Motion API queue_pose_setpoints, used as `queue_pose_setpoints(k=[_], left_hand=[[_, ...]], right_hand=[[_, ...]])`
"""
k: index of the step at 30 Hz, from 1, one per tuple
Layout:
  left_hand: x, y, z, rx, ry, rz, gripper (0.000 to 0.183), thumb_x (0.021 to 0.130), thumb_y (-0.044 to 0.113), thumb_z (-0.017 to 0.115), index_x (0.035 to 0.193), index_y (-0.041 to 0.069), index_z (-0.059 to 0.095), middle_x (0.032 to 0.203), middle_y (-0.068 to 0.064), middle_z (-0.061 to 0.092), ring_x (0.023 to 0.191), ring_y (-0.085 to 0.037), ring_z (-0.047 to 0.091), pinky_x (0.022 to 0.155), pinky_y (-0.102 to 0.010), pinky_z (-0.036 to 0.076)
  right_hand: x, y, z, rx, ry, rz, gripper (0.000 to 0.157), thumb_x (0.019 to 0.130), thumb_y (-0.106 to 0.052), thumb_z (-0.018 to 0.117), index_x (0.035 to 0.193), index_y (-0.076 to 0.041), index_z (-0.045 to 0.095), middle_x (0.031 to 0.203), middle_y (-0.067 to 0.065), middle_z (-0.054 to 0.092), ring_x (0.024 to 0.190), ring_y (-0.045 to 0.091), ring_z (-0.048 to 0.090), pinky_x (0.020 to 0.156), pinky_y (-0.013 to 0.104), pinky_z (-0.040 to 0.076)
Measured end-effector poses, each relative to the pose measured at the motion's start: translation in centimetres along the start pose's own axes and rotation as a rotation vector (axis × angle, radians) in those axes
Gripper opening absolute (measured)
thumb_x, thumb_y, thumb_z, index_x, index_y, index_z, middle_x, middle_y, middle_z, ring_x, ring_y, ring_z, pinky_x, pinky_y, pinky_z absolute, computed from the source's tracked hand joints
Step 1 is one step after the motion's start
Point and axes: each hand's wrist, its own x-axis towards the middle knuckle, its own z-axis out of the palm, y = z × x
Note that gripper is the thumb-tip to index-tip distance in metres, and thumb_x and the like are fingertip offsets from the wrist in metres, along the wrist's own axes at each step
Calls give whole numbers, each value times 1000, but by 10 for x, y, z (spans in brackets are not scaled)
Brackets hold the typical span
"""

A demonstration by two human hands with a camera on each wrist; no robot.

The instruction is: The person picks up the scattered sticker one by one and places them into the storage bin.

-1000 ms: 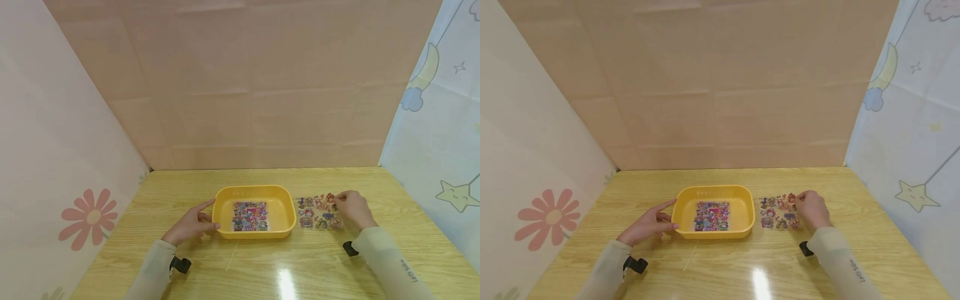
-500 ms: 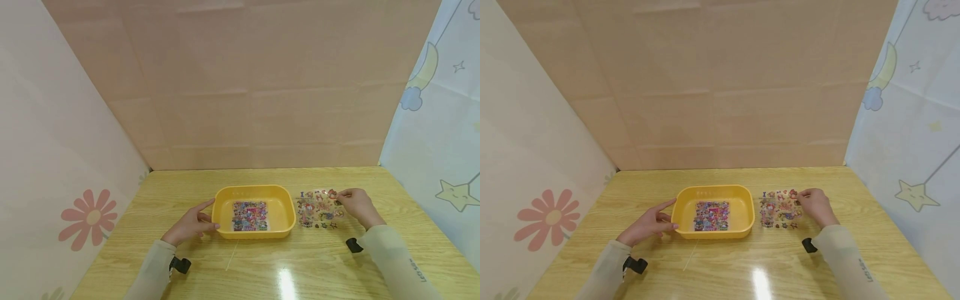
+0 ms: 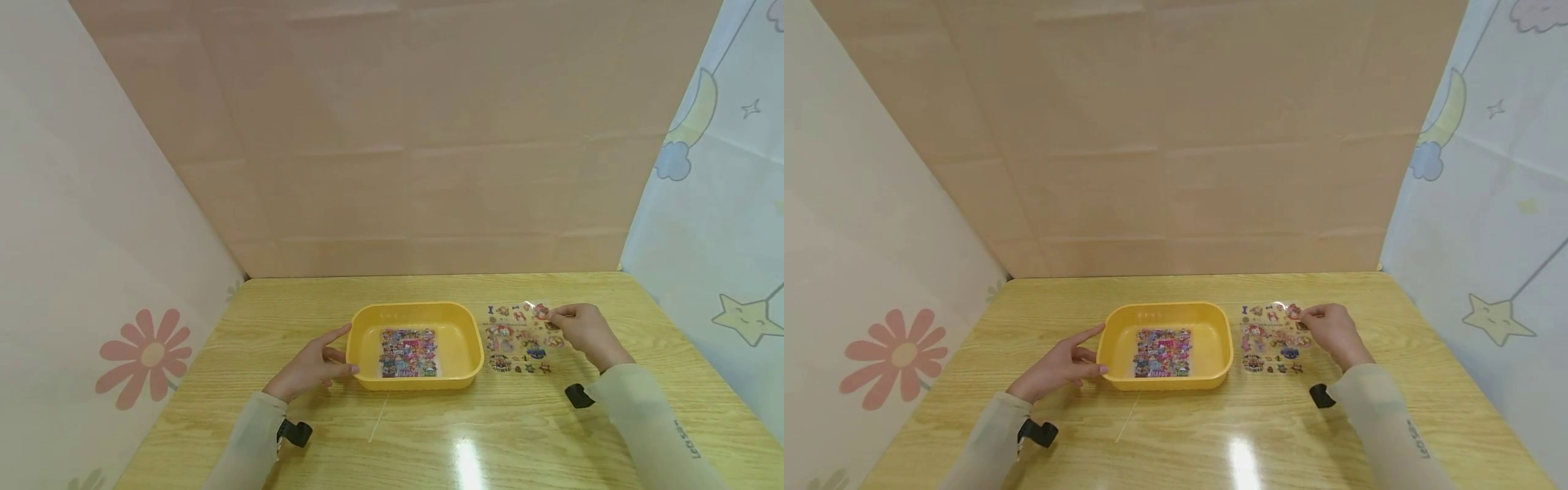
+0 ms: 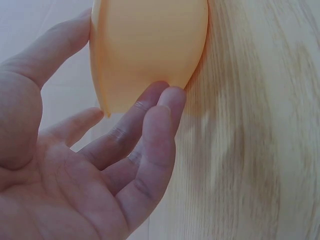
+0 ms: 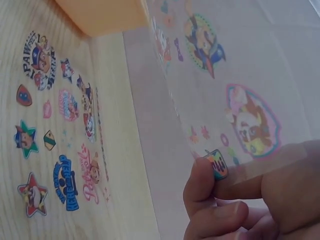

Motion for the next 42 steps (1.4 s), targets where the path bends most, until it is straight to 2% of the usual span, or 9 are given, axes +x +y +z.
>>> queue_pose_setpoints(k=[5,15,24,30,37,42], left_hand=[[1,0,0,1,5,-4,90,89,27,79,160,18,25,113,-14,70,85,-29,67,59,-39,52],[1,-2,0,-3,-3,1,90,89,26,78,161,17,24,113,-14,71,84,-29,67,58,-38,51],[2,-3,0,-5,-5,6,91,89,26,78,161,17,23,114,-14,71,85,-29,67,57,-37,52],[1,-4,-1,-2,-10,1,91,89,27,78,161,18,23,113,-14,71,84,-29,67,59,-37,53],[3,-6,-1,-8,-2,-19,92,88,30,79,161,20,24,111,-12,70,85,-28,66,59,-35,53],[4,-6,0,-5,5,-23,92,87,31,80,161,22,26,110,-11,70,84,-28,66,59,-36,53]], right_hand=[[2,-5,0,13,-11,4,48,109,-27,39,136,11,51,115,23,61,52,9,38,54,35,42],[3,-19,4,15,-19,5,49,109,-30,41,137,10,51,119,22,61,64,14,43,57,33,42],[8,-32,12,51,-23,-22,45,109,-27,42,135,9,54,115,18,62,60,11,39,53,29,40],[10,-45,19,43,-33,-20,46,109,-28,43,136,7,53,119,18,61,77,18,47,58,30,42],[11,-60,30,47,-41,-37,43,108,-25,45,135,7,55,124,23,62,83,20,52,61,30,45],[12,-67,39,40,-60,-36,42,108,-25,46,135,6,55,128,24,60,98,28,56,71,36,49]])
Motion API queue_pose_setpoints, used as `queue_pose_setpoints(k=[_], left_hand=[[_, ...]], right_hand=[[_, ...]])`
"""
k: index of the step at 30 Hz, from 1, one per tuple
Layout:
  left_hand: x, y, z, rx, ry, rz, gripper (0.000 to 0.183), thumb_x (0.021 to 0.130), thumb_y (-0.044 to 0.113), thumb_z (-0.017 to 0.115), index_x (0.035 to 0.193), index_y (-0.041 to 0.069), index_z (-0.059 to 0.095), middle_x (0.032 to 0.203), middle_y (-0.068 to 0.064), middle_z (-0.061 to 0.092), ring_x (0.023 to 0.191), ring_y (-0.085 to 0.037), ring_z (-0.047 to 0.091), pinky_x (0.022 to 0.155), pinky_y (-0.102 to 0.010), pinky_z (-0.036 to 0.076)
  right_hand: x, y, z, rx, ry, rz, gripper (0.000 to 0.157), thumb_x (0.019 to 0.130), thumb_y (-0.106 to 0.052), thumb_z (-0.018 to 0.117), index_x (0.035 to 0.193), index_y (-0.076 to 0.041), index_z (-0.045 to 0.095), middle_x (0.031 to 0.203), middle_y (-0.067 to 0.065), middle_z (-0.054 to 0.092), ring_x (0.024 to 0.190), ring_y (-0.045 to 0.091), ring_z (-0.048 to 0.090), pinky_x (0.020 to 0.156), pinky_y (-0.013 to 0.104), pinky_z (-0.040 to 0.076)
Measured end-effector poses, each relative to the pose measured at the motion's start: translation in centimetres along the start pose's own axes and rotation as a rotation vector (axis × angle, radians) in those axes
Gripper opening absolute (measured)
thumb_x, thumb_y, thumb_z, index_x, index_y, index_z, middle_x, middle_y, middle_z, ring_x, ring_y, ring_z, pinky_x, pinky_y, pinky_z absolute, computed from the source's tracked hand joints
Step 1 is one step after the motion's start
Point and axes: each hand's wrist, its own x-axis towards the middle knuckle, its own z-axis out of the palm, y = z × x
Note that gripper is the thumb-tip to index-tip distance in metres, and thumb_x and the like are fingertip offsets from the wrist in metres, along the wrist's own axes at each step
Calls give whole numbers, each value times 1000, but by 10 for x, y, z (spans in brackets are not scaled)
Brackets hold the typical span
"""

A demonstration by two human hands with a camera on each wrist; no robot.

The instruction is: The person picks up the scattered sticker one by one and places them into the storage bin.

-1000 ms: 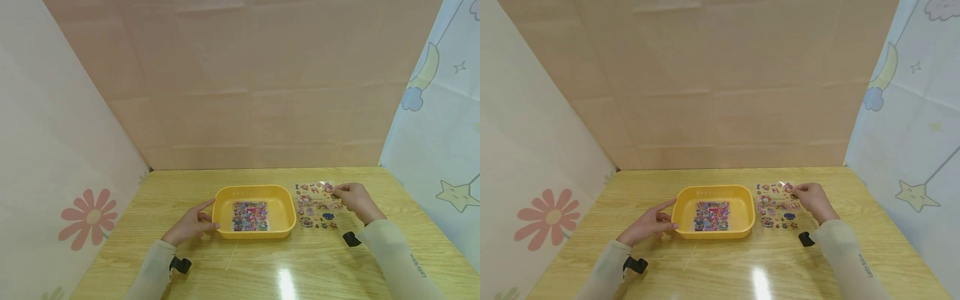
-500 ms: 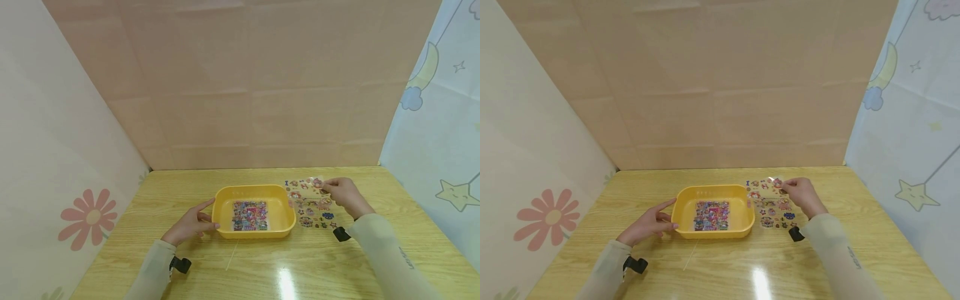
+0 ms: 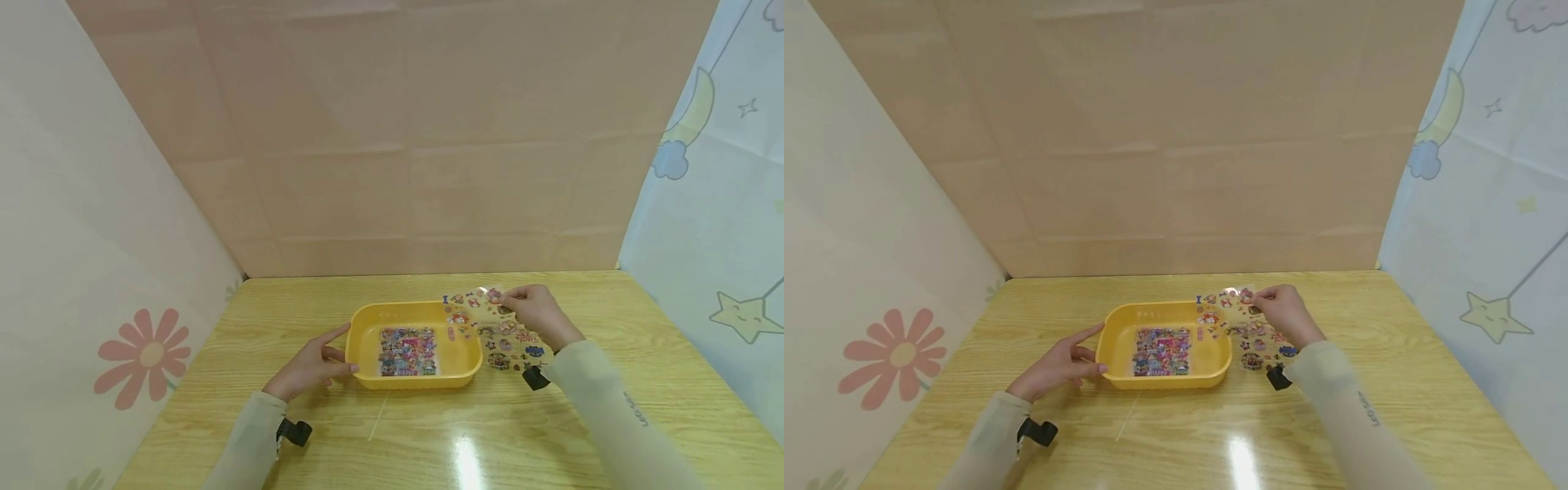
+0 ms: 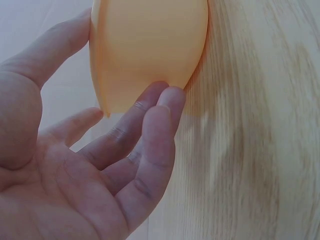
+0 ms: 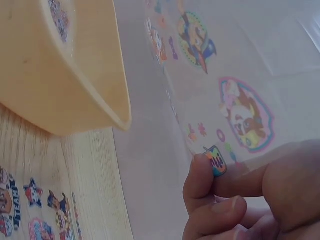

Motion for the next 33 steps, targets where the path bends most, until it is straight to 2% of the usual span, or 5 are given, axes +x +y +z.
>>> queue_pose_setpoints(k=[6,16,24,30,33], left_hand=[[0,1,0,-1,-7,6,93,87,30,80,161,21,25,109,-11,71,84,-28,66,58,-36,52],[0,0,-1,-3,-9,7,93,87,30,80,161,21,25,109,-12,71,84,-28,66,58,-36,52],[0,-1,-1,0,-9,19,93,87,30,80,161,19,25,110,-13,71,82,-29,66,57,-37,53],[-1,0,-1,-1,-9,20,94,87,31,80,161,20,25,109,-12,71,84,-29,66,58,-38,54],[-1,-1,-1,1,-8,22,94,86,31,81,161,20,25,109,-12,71,84,-29,67,59,-39,54]], right_hand=[[2,-4,7,-7,-7,-11,43,107,-27,47,134,5,56,128,23,60,107,33,56,83,46,50],[6,-13,19,3,5,-24,39,107,-25,48,130,3,61,121,20,65,78,22,52,65,36,46],[8,-20,29,30,-6,-51,38,107,-22,47,131,4,60,121,20,65,109,36,59,83,44,52],[11,-25,34,37,-9,-35,37,106,-21,48,132,2,61,116,18,67,66,15,53,57,31,44],[13,-28,37,47,-12,-33,37,106,-20,48,132,2,61,113,17,69,62,11,48,60,33,49]])
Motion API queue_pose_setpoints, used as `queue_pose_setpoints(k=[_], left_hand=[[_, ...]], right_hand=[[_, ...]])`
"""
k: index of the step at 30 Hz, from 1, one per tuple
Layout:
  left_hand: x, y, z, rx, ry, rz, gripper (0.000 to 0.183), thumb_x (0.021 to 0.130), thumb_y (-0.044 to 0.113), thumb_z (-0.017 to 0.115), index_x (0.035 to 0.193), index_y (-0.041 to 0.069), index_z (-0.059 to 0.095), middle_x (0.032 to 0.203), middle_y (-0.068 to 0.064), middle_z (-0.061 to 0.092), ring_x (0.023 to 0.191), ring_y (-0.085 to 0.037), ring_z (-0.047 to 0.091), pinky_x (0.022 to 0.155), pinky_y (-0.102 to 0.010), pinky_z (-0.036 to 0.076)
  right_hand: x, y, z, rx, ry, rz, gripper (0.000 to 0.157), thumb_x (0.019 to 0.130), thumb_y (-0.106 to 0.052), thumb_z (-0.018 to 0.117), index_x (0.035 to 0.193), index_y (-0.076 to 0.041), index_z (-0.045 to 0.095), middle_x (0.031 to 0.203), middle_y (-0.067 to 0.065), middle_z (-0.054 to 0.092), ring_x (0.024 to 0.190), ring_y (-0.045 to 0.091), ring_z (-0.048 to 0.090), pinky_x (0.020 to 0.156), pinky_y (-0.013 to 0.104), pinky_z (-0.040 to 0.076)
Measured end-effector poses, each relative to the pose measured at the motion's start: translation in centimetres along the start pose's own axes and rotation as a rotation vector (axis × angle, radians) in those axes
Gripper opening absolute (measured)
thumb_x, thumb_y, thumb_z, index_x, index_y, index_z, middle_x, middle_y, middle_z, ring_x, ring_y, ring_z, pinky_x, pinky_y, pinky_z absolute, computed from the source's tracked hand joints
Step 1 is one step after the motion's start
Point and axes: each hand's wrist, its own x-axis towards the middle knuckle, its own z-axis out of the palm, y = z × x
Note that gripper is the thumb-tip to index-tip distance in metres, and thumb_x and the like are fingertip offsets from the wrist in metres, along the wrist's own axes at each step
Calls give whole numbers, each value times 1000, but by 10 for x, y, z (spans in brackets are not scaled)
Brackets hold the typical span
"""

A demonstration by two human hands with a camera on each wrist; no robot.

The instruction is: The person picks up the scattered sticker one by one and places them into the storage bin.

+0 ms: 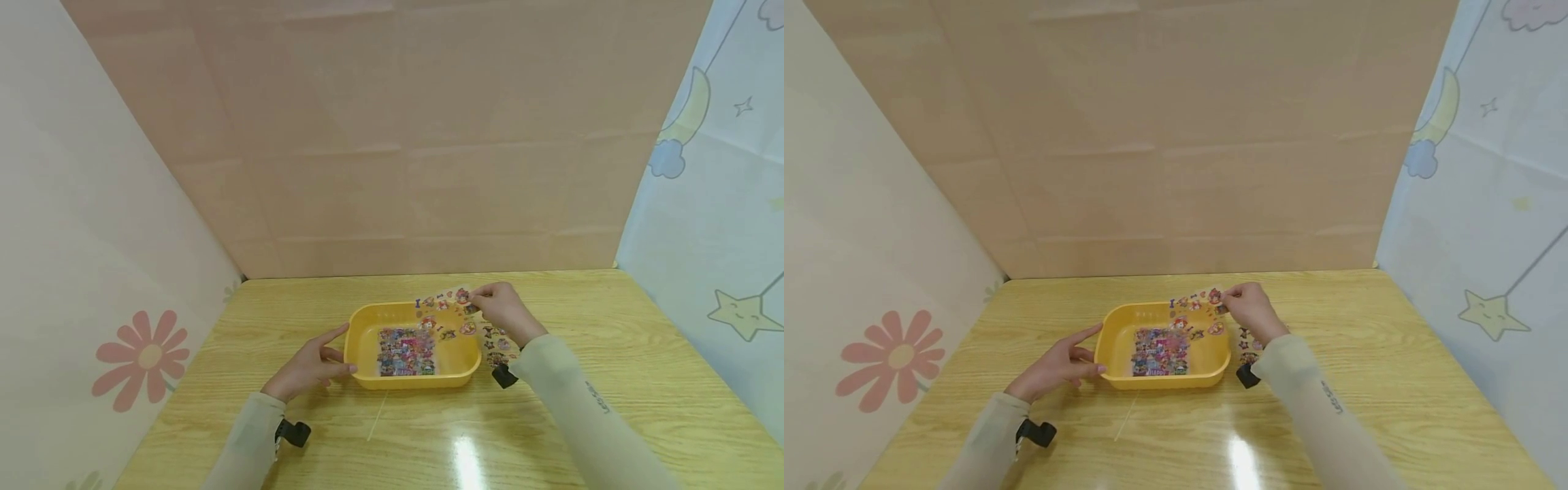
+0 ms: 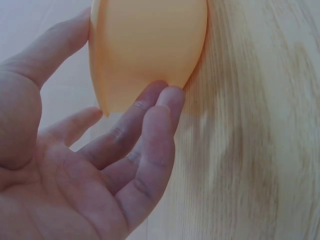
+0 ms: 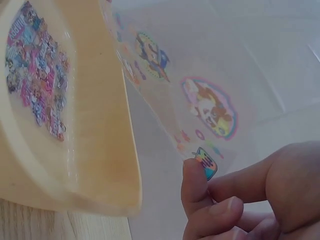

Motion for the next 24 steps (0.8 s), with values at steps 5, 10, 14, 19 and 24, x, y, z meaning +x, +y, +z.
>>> queue_pose_setpoints(k=[5,10,14,19,24], left_hand=[[0,-1,0,0,1,-1,94,86,31,81,161,20,25,110,-12,72,85,-30,68,59,-38,54],[1,0,1,0,-2,-6,94,87,31,80,161,19,24,111,-13,72,85,-29,69,58,-35,52],[1,1,1,7,0,-13,94,87,31,80,161,19,24,111,-13,72,84,-28,68,58,-34,52],[2,0,1,8,4,-17,93,87,31,80,161,20,25,111,-13,72,85,-28,68,59,-35,52],[3,-2,1,-1,5,-24,94,86,32,81,161,21,25,111,-13,72,86,-28,68,59,-36,52]], right_hand=[[2,-5,5,-5,-3,-8,36,106,-19,47,131,4,61,112,16,69,106,28,60,92,48,50],[3,-7,11,-11,0,8,36,106,-20,47,130,2,62,112,15,68,81,19,55,71,38,50],[4,-9,17,-7,-5,9,35,106,-17,48,129,3,63,110,15,68,73,14,49,62,29,44],[5,-14,25,22,-32,8,34,106,-16,49,129,4,63,107,15,68,65,13,44,60,27,42],[7,-18,34,28,-61,-7,33,105,-13,48,127,6,63,113,18,66,66,13,45,64,28,43]])
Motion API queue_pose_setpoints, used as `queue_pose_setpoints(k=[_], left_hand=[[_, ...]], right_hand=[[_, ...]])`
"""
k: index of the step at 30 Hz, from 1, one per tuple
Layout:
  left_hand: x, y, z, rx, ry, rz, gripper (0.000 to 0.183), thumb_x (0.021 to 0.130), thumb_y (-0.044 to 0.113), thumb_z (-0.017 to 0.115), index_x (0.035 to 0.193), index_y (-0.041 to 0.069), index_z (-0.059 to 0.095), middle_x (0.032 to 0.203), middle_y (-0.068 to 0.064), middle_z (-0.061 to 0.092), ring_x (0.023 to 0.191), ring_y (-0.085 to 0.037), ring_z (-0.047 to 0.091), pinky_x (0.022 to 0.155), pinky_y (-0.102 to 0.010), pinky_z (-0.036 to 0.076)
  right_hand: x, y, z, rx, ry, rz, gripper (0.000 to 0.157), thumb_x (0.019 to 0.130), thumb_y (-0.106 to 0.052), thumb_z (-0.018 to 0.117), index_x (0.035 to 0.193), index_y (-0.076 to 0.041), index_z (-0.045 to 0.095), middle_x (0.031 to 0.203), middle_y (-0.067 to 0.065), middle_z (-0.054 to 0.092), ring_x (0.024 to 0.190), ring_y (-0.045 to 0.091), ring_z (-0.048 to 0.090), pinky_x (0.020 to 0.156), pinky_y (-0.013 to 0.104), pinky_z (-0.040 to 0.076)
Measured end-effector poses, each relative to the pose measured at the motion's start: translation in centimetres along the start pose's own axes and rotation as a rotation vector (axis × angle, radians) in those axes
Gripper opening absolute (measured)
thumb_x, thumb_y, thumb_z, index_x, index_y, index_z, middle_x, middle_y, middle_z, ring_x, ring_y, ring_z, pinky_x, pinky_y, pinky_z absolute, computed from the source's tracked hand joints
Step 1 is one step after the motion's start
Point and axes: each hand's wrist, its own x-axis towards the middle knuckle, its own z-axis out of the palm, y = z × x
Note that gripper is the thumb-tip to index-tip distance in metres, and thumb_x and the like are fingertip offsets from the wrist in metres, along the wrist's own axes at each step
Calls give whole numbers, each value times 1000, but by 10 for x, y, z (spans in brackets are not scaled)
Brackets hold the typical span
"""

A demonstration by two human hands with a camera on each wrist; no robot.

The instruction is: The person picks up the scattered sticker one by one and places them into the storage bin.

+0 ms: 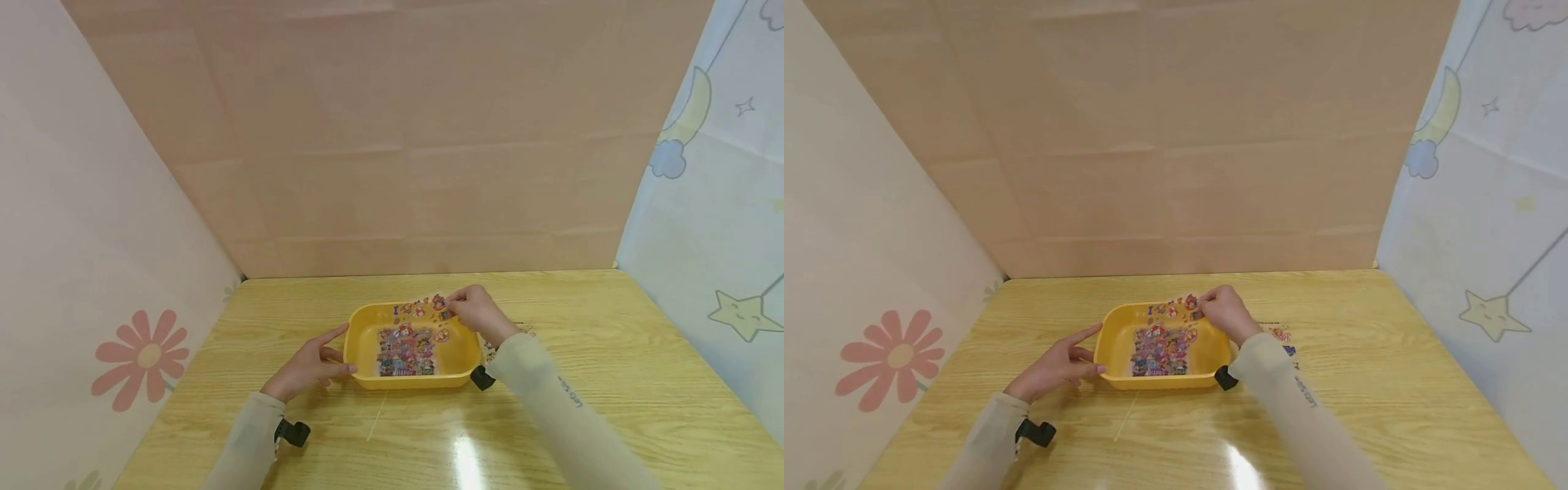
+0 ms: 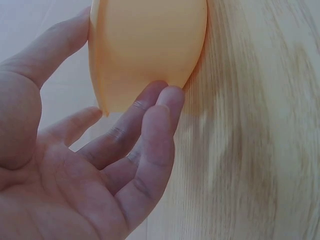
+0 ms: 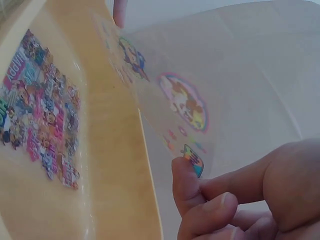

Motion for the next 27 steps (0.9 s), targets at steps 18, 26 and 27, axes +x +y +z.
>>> queue_pose_setpoints(k=[18,26,27], left_hand=[[0,0,0,-8,-7,9,93,86,30,81,161,20,25,110,-13,71,85,-29,67,58,-37,53],[-1,0,-1,-4,-10,18,93,86,30,81,160,19,26,109,-13,72,85,-29,67,58,-37,52],[-1,0,-1,-3,-12,21,93,87,29,81,160,18,25,109,-13,72,86,-29,68,58,-37,52]], right_hand=[[8,6,25,-39,-65,-5,27,101,-5,49,111,4,72,103,14,71,50,10,32,50,26,31],[12,7,33,-53,-64,2,27,95,0,51,104,3,76,97,15,70,49,10,27,47,25,28],[12,7,33,-54,-68,3,28,95,1,50,105,3,76,97,16,70,49,10,26,47,24,27]])
